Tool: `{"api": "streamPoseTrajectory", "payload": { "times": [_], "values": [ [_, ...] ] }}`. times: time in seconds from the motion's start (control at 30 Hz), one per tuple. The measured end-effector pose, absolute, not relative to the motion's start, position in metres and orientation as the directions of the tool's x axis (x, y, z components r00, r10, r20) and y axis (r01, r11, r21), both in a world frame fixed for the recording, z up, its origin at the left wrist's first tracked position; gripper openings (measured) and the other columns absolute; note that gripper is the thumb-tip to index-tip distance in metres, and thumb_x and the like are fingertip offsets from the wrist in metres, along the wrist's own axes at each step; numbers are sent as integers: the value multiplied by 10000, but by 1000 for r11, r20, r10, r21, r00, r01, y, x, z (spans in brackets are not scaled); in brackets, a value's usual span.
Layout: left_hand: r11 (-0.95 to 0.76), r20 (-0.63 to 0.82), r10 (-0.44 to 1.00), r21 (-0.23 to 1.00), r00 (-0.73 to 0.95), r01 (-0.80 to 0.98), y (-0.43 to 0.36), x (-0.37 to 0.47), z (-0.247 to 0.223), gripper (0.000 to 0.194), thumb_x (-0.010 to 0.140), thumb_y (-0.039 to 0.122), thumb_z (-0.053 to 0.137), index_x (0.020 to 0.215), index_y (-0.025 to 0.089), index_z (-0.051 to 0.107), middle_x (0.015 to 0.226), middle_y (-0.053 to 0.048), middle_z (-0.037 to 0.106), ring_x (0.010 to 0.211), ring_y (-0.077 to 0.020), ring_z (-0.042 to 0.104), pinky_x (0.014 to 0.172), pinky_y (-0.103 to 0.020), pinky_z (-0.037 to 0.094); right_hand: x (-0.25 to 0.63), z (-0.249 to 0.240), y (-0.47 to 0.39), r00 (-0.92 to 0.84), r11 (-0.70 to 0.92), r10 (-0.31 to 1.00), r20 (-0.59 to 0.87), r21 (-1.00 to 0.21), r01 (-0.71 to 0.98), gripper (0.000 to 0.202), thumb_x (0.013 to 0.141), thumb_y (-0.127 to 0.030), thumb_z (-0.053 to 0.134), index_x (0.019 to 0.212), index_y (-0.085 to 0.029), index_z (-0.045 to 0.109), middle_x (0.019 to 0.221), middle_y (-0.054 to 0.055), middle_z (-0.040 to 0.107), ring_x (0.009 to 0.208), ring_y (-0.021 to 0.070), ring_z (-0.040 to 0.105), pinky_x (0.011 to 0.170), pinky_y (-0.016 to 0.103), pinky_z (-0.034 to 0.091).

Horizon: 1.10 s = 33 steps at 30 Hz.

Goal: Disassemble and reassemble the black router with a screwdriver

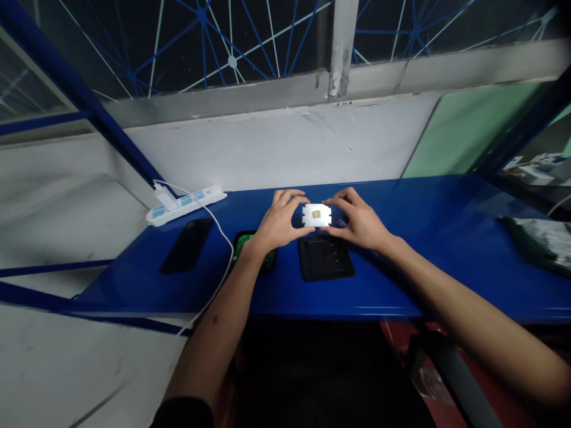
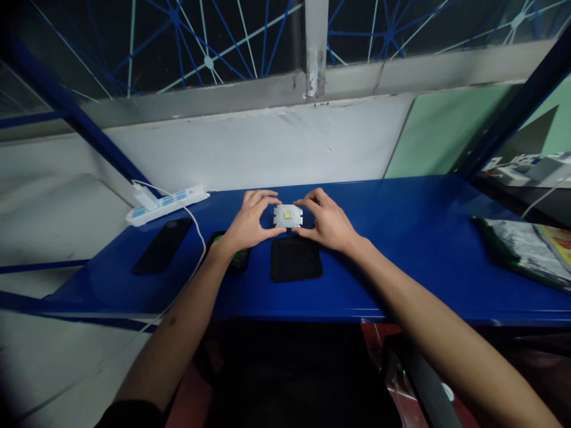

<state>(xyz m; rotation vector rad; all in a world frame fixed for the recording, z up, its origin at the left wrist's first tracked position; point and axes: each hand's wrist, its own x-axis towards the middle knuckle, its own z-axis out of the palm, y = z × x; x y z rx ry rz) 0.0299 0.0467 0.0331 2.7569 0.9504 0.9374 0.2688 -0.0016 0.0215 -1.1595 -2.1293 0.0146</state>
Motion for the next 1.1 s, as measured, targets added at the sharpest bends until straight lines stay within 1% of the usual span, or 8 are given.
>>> {"api": "streamPoseTrajectory", "payload": {
  "times": [0.27, 0.4, 0.47, 0.53, 0.63, 0.73, 0.83, 1.1],
  "values": [
    [-822, 511, 564, 268, 649, 502, 42, 35, 31, 493, 758, 365, 816, 1163, 228, 570, 1296, -78, 558, 1234, -302, 448, 1047, -483, 439, 267, 21, -2, -401, 631, 725, 560, -306, 713, 501, 847, -462, 673, 1277, -222, 585, 1143, 133, 539, 1063, 315, 590, 866, 514, 567],
    [-812, 514, 582, 329, 631, 481, 43, 36, 32, 474, 731, 352, 838, 1114, 226, 589, 1260, -66, 583, 1203, -288, 468, 1037, -471, 434, 271, 21, 0, -408, 639, 739, 536, -364, 678, 560, 831, -557, 678, 1289, -246, 594, 1140, 122, 565, 1070, 309, 597, 895, 501, 550],
    [-802, 517, 597, 377, 613, 464, 42, 37, 34, 459, 727, 358, 840, 1092, 236, 592, 1246, -58, 595, 1191, -282, 486, 1029, -471, 436, 273, 22, 2, -400, 635, 748, 529, -398, 662, 544, 881, -585, 604, 1300, -239, 594, 1118, 115, 590, 1055, 293, 602, 913, 483, 533],
    [-787, 510, 616, 424, 600, 448, 39, 37, 38, 444, 730, 385, 835, 1073, 243, 592, 1244, -55, 602, 1185, -282, 500, 1019, -476, 440, 275, 22, 4, -364, 607, 764, 533, -403, 685, 486, 972, -551, 457, 1288, -213, 606, 1073, 112, 619, 1021, 279, 603, 910, 469, 514],
    [-757, 461, 648, 475, 607, 448, 27, 37, 40, 419, 730, 409, 825, 1036, 247, 588, 1229, -54, 615, 1162, -288, 518, 989, -480, 453, 275, 20, 8, -288, 510, 794, 536, -328, 795, 482, 1019, -501, 348, 1203, -185, 662, 982, 111, 658, 947, 278, 599, 872, 461, 484],
    [-715, 394, 690, 504, 607, 485, 12, 35, 36, 427, 706, 386, 837, 1006, 243, 570, 1224, -54, 621, 1136, -291, 533, 991, -490, 443, 275, 16, 12, -240, 394, 823, 515, -213, 894, 436, 995, -500, 428, 1142, -188, 695, 961, 117, 687, 912, 282, 597, 828, 439, 460],
    [-686, 332, 715, 507, 615, 523, -1, 34, 29, 396, 707, 393, 831, 971, 248, 574, 1235, -53, 614, 1162, -309, 519, 985, -502, 445, 277, 12, 15, -248, 346, 845, 474, -129, 929, 397, 984, -475, 468, 1149, -191, 692, 1003, 123, 708, 946, 291, 595, 810, 420, 444],
    [-677, 276, 723, 464, 634, 570, -9, 42, 23, 405, 671, 455, 861, 909, 238, 614, 1201, -66, 621, 1162, -326, 510, 980, -519, 467, 284, 10, 16, -274, 340, 851, 448, -72, 938, 333, 964, -428, 506, 1068, -196, 721, 968, 123, 728, 929, 305, 586, 777, 426, 419]
  ]
}}
